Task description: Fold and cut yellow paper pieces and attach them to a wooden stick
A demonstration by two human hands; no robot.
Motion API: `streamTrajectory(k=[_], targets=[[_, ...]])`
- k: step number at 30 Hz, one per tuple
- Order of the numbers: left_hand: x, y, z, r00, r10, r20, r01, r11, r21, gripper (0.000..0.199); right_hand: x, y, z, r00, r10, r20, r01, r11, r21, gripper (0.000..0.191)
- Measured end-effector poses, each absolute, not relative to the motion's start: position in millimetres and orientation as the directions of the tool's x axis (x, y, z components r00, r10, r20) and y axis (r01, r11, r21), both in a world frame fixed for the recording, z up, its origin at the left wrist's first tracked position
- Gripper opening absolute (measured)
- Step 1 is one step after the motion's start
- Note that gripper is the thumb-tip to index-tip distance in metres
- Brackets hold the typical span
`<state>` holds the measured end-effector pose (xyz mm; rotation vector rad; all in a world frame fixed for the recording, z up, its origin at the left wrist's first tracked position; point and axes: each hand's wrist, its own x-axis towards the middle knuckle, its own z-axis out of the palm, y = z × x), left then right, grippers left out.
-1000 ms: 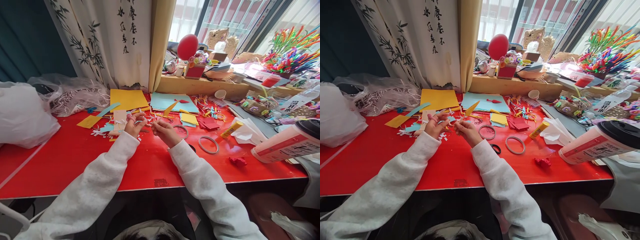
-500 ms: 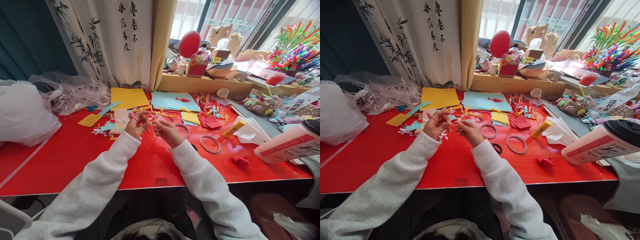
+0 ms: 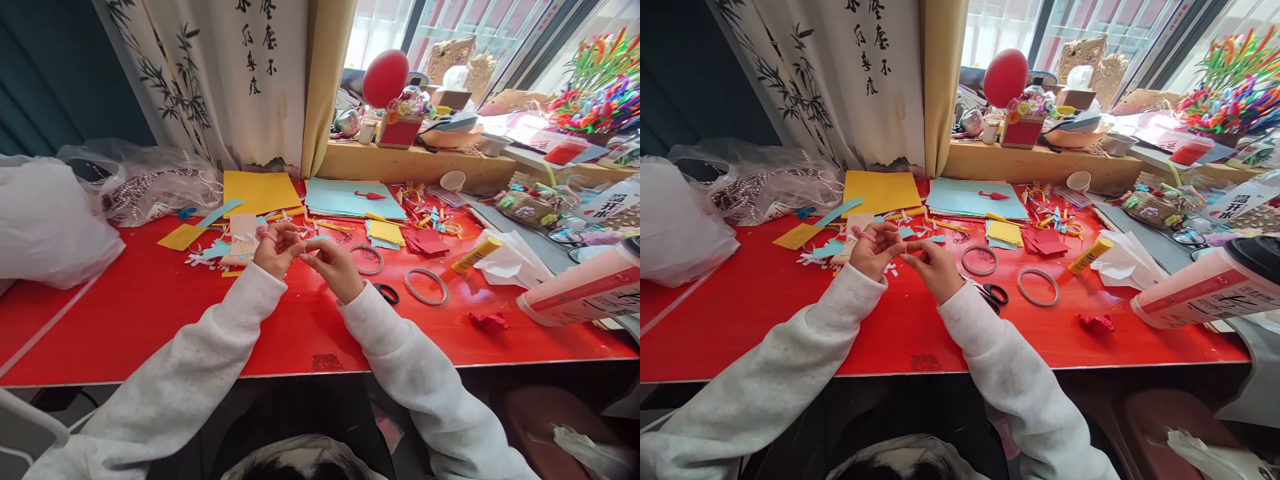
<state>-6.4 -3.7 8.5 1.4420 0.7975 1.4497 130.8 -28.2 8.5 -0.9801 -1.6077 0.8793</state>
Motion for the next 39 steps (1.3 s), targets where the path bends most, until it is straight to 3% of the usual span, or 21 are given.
streamTrajectory(k=[4,7,12,20,27,39], targets=[[-7,-2,13,0.008,0.912,0.410,-0.171,-0.403,0.899,0.034,134,-27,8,-0.109,0.818,0.564,0.350,0.563,-0.749,0.013],[-10,-3,22,-0.103,0.868,0.486,-0.098,-0.495,0.863,0.021,139,-26,11,-0.094,0.757,0.647,0.503,0.597,-0.625,0.015],[-12,-12,33,-0.020,0.890,0.455,-0.063,-0.455,0.888,0.013,142,-27,15,-0.084,0.708,0.701,0.566,0.613,-0.552,0.016],[-12,-21,37,0.045,0.897,0.441,0.004,-0.441,0.897,0.007,141,-29,15,-0.128,0.706,0.697,0.568,0.628,-0.532,0.016],[-9,-17,35,0.007,0.922,0.386,-0.118,-0.383,0.916,0.013,142,-29,16,-0.152,0.679,0.719,0.564,0.657,-0.501,0.014],[-14,-11,27,0.055,0.895,0.442,0.052,-0.445,0.894,0.022,142,-28,14,-0.144,0.698,0.702,0.592,0.629,-0.504,0.015]])
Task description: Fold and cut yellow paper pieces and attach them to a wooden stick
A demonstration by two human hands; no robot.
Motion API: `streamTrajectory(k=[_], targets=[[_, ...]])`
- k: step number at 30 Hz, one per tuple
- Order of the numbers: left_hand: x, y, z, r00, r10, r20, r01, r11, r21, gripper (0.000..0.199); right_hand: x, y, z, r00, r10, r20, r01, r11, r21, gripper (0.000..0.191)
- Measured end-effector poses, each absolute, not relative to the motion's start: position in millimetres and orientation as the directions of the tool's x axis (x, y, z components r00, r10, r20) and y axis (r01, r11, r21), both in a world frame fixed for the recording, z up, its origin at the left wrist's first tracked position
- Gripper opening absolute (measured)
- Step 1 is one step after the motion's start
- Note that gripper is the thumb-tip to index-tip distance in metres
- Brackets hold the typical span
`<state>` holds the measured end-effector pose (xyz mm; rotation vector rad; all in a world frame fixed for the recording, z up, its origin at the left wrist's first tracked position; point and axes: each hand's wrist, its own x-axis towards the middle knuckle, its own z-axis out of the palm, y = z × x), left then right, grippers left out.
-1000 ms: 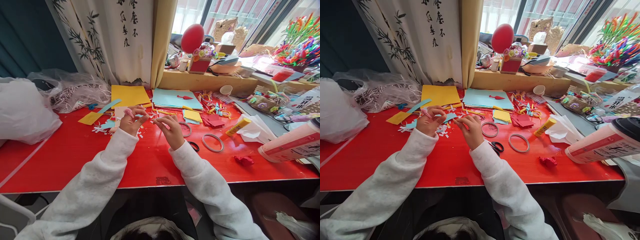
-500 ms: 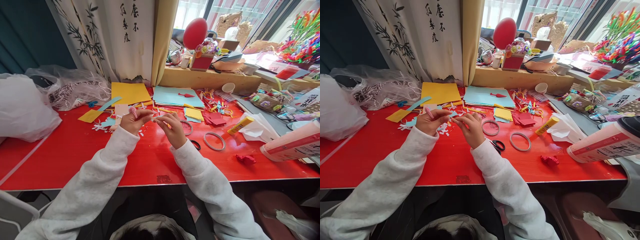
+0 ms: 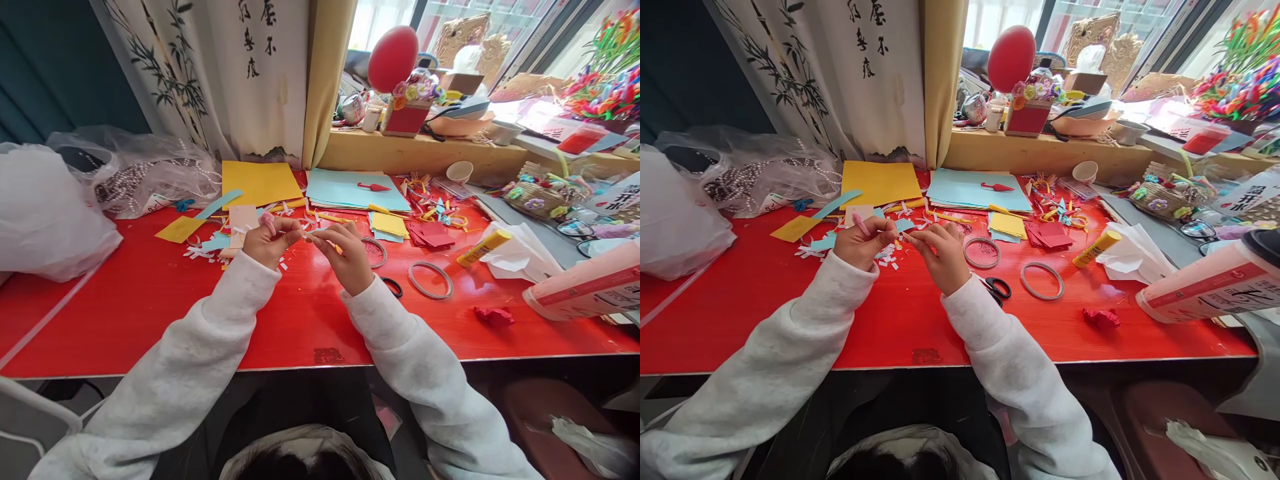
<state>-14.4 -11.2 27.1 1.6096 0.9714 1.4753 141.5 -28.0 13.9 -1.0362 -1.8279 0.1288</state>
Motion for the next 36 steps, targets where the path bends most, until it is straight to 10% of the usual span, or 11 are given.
streamTrajectory(k=[36], targets=[[-12.1,-8.7,20.9,-0.038,0.868,0.495,0.155,-0.484,0.861,0.024,140.9,-28.8,15.0,-0.152,0.691,0.706,0.566,0.647,-0.511,0.013]])
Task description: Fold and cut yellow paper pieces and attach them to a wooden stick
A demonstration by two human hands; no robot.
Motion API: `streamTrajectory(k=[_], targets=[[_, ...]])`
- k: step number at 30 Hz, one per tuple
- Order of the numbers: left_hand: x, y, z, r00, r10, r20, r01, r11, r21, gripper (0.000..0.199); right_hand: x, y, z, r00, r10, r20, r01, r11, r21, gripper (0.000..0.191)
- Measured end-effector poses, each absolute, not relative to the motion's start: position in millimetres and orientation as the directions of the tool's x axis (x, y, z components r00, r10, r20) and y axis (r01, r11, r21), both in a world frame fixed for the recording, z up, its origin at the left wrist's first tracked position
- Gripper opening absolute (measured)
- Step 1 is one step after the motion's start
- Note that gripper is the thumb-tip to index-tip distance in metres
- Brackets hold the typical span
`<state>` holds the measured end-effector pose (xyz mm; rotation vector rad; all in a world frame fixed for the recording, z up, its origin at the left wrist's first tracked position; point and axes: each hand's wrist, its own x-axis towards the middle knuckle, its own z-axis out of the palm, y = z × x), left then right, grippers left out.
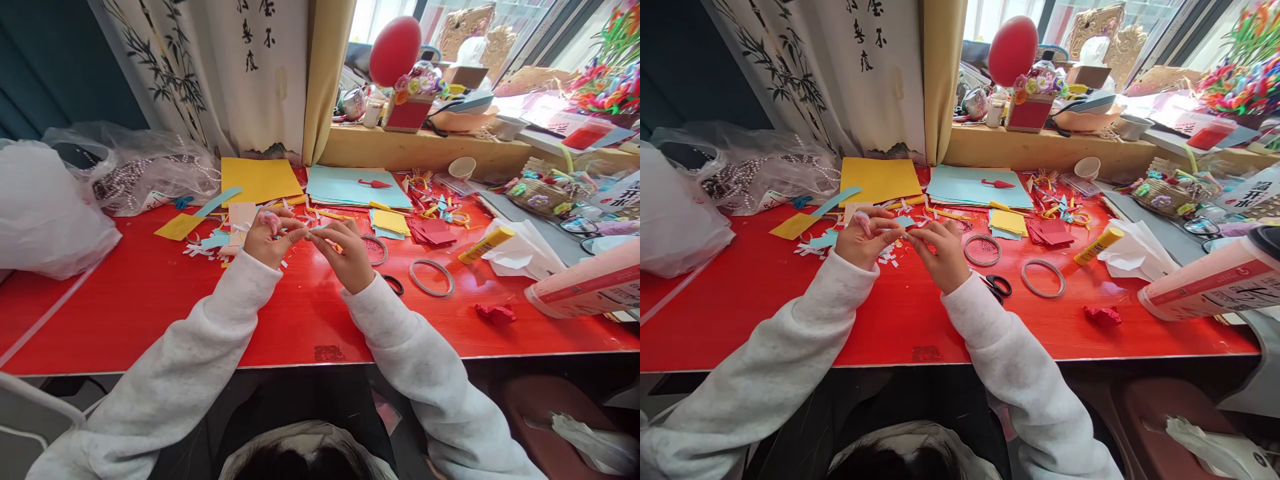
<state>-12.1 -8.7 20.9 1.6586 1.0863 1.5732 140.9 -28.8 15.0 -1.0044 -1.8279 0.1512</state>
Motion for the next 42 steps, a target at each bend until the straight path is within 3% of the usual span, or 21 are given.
streamTrajectory(k=[5,10,14,19,26,32,37,39,42], targets=[[-15,-8,21,-0.048,0.818,0.573,0.235,-0.548,0.803,0.020,142,-28,16,-0.124,0.702,0.701,0.550,0.637,-0.541,0.015],[-15,-9,26,-0.074,0.864,0.499,0.222,-0.473,0.853,0.028,143,-29,17,-0.141,0.706,0.694,0.548,0.639,-0.540,0.016],[-12,-13,28,0.051,0.874,0.484,0.199,-0.484,0.852,0.020,142,-29,16,-0.144,0.719,0.679,0.568,0.622,-0.539,0.018],[-12,-15,28,0.012,0.838,0.545,0.236,-0.532,0.813,0.014,141,-30,17,-0.177,0.741,0.648,0.572,0.613,-0.545,0.025],[-14,-12,28,0.036,0.896,0.442,0.212,-0.439,0.873,0.031,143,-31,18,-0.199,0.742,0.640,0.560,0.622,-0.547,0.020],[-12,-12,25,0.120,0.826,0.551,0.265,-0.562,0.784,0.029,141,-31,17,-0.232,0.721,0.653,0.565,0.646,-0.513,0.023],[-14,-12,28,0.039,0.857,0.514,0.198,-0.511,0.837,0.025,145,-31,24,-0.226,0.746,0.626,0.446,0.651,-0.614,0.024],[-19,-11,29,-0.025,0.822,0.568,0.288,-0.539,0.792,0.030,147,-31,26,-0.201,0.751,0.629,0.406,0.648,-0.644,0.022],[-28,-12,29,-0.006,0.659,0.752,0.495,-0.652,0.575,0.028,148,-31,28,-0.173,0.746,0.643,0.407,0.648,-0.644,0.019]])
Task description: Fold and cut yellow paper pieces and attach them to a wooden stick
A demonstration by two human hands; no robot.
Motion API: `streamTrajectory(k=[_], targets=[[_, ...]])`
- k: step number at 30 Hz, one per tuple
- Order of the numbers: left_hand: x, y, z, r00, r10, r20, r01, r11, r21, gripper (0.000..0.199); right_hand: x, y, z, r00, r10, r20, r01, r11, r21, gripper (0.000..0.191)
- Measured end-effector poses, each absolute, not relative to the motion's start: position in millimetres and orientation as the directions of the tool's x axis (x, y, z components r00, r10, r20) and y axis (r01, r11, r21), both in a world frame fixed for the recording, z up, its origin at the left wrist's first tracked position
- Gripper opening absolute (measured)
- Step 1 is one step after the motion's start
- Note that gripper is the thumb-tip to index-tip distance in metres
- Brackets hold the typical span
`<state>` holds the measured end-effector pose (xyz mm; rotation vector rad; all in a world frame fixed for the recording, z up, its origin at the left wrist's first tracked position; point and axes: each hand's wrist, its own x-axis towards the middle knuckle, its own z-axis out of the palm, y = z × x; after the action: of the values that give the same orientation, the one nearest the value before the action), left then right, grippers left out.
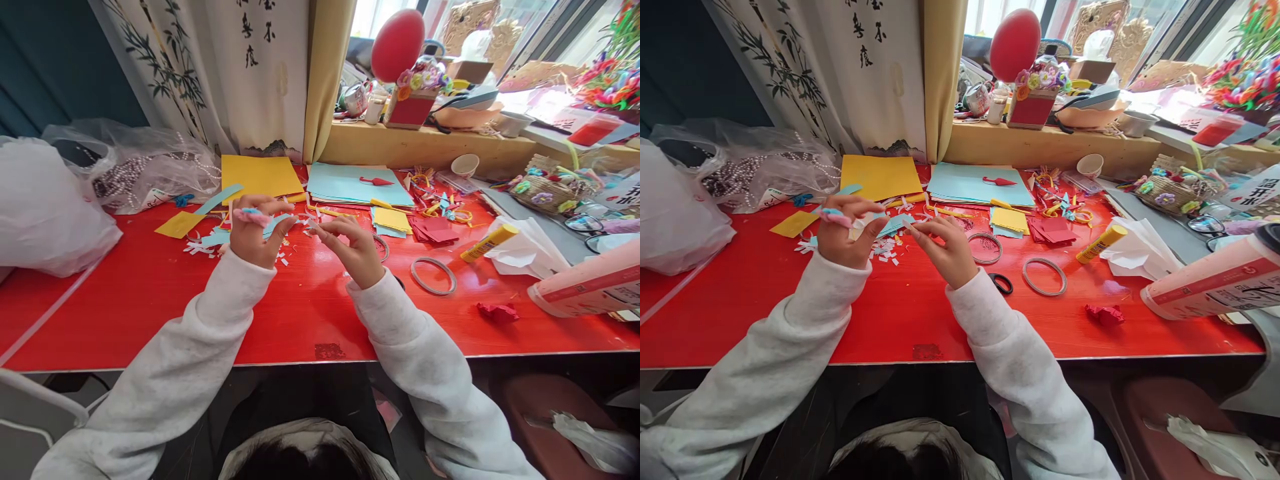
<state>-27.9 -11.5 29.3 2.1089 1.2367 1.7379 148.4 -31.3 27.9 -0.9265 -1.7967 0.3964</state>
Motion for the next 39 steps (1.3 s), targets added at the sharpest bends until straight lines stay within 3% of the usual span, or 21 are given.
streamTrajectory(k=[5,8,16,26,35,39], targets=[[-26,-16,27,0.240,0.285,0.928,0.611,-0.787,0.084,0.020,145,-36,27,-0.161,0.703,0.692,0.485,0.668,-0.565,0.015],[-19,-17,26,0.243,0.156,0.958,0.632,-0.774,-0.034,0.013,142,-39,27,-0.133,0.647,0.750,0.561,0.674,-0.482,0.012],[-18,-18,26,0.240,0.190,0.952,0.643,-0.766,-0.010,0.011,140,-41,25,-0.164,0.497,0.852,0.665,0.694,-0.277,0.011],[-18,-14,25,0.246,0.250,0.936,0.580,-0.812,0.064,0.012,141,-40,26,-0.172,0.498,0.850,0.680,0.684,-0.263,0.011],[-18,-13,24,0.199,0.292,0.936,0.552,-0.822,0.139,0.007,142,-40,25,-0.215,0.480,0.851,0.737,0.651,-0.181,0.012],[-16,-11,24,0.164,0.374,0.913,0.525,-0.816,0.240,0.008,142,-40,26,-0.206,0.477,0.854,0.720,0.665,-0.197,0.012]])
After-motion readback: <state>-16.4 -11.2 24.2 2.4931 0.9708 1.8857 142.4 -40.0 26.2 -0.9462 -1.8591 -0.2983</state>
